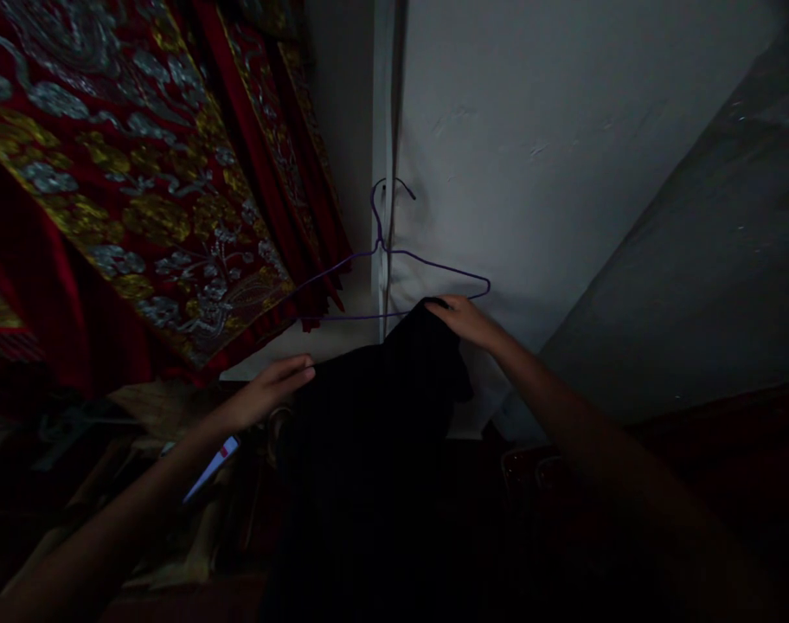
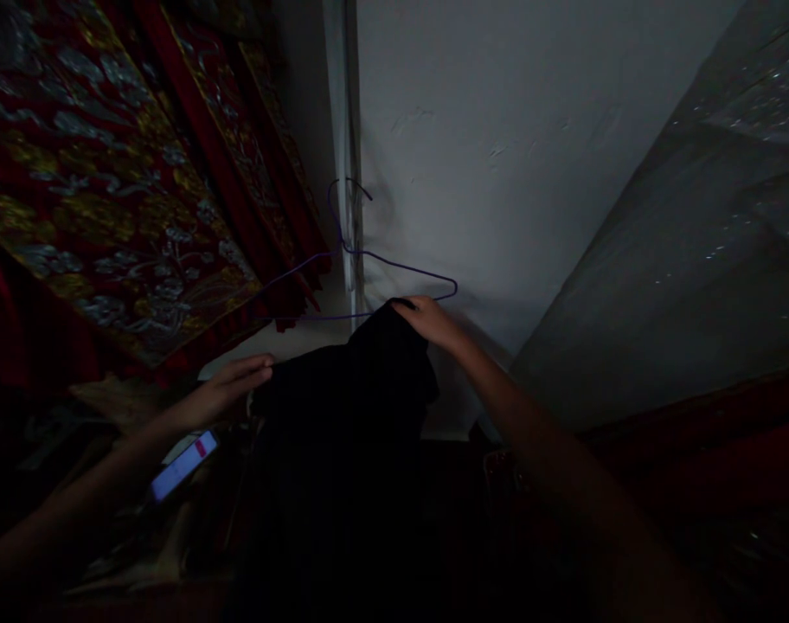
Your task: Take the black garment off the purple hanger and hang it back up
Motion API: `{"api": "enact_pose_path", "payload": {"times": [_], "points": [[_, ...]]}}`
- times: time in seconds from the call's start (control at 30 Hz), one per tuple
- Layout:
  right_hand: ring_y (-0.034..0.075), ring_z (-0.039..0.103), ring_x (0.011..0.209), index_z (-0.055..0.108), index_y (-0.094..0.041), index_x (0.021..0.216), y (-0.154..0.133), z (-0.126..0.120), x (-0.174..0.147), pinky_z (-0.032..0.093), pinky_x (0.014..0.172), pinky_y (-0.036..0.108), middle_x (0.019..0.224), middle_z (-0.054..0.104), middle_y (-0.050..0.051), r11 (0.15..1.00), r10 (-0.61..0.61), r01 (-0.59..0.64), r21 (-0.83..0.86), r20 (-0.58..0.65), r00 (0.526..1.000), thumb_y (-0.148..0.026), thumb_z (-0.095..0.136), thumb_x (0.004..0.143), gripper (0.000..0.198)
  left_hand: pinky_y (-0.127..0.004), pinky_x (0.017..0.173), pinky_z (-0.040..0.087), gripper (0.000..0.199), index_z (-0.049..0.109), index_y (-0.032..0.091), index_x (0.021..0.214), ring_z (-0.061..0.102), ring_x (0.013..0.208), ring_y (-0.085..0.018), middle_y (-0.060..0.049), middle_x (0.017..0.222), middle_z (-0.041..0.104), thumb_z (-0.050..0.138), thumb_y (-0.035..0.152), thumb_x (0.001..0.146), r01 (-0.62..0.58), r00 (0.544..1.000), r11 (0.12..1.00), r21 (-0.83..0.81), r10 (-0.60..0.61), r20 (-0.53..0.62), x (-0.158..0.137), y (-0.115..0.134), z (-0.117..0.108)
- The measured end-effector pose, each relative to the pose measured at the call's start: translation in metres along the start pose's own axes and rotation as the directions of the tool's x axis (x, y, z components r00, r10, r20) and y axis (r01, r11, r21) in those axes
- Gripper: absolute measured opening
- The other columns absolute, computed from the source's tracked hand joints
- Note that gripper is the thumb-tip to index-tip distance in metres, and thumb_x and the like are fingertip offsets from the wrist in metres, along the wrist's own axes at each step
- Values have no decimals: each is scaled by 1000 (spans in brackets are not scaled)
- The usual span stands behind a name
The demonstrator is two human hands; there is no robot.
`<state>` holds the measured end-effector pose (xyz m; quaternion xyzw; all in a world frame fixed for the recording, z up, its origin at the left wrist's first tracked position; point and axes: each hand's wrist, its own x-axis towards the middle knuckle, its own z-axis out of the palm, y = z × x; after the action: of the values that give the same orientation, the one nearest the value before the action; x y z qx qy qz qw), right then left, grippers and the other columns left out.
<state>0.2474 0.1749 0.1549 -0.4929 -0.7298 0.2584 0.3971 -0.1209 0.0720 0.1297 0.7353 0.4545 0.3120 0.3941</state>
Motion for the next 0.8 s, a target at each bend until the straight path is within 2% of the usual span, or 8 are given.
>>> {"api": "enact_pose_path", "payload": {"times": [0.13,0.23,0.33,0.43,0.53,0.63,0.7,0.8], "points": [[17,54,62,68,-18,65,4,-19,-10,38,60,28,61,59,-1,994,-49,40,-97,-99,994,-52,63,78,37,-30,72,47,30,71,22,87,66,73,-22,-4,77,71,56,47,93,-39,999,852,522,19,43,5,-7,-26],[14,46,58,61,-18,56,-1,-37,-22,30,56,27,55,48,-2,980,-76,47,-195,-143,987,-52,62,79,41,-31,73,47,29,72,23,97,68,75,-24,-8,84,74,44,32,95,49,990,757,651,50,-132,14,-5,-39],[14,45,55,59,-19,56,-7,-46,-31,30,54,27,55,47,-2,982,-6,-9,-191,-79,997,-56,61,79,44,-33,79,48,34,69,21,113,69,85,-26,-10,95,75,42,25,93,76,936,785,614,157,-316,27,6,-38],[16,51,57,63,-19,62,-12,-46,-42,37,56,29,59,55,0,990,65,-57,-131,52,997,-60,61,79,45,-32,82,49,34,70,18,108,67,89,-24,-8,90,73,40,27,93,-12,873,904,427,218,-436,49,23,-31],[22,65,76,72,-19,83,-17,-43,-57,50,70,34,80,70,4,999,8,4,-52,221,975,-54,63,83,36,-29,75,51,37,72,16,104,66,84,-21,-7,90,72,40,31,92,-114,834,974,194,200,-514,73,41,-27],[26,68,104,72,-24,110,-21,-40,-73,53,91,40,112,73,6,995,-91,97,-3,308,947,-40,61,87,31,-25,64,49,33,72,16,105,63,74,-18,-5,87,71,50,35,88,-172,836,981,88,193,-514,85,63,-28],[26,67,111,66,-26,128,-21,-40,-81,52,98,42,121,71,7,990,-120,133,-46,213,970,-31,57,88,41,-24,65,49,30,72,16,102,63,74,-17,-4,86,71,58,36,85,-225,857,969,104,248,-452,84,76,-28],[27,69,102,49,-25,147,-11,-47,-84,54,94,45,114,73,9,984,-133,110,-140,-168,977,-28,61,86,63,-24,60,47,28,73,16,95,61,68,-16,-4,78,70,61,39,85,-237,895,966,99,257,-365,76,87,-27]]}}
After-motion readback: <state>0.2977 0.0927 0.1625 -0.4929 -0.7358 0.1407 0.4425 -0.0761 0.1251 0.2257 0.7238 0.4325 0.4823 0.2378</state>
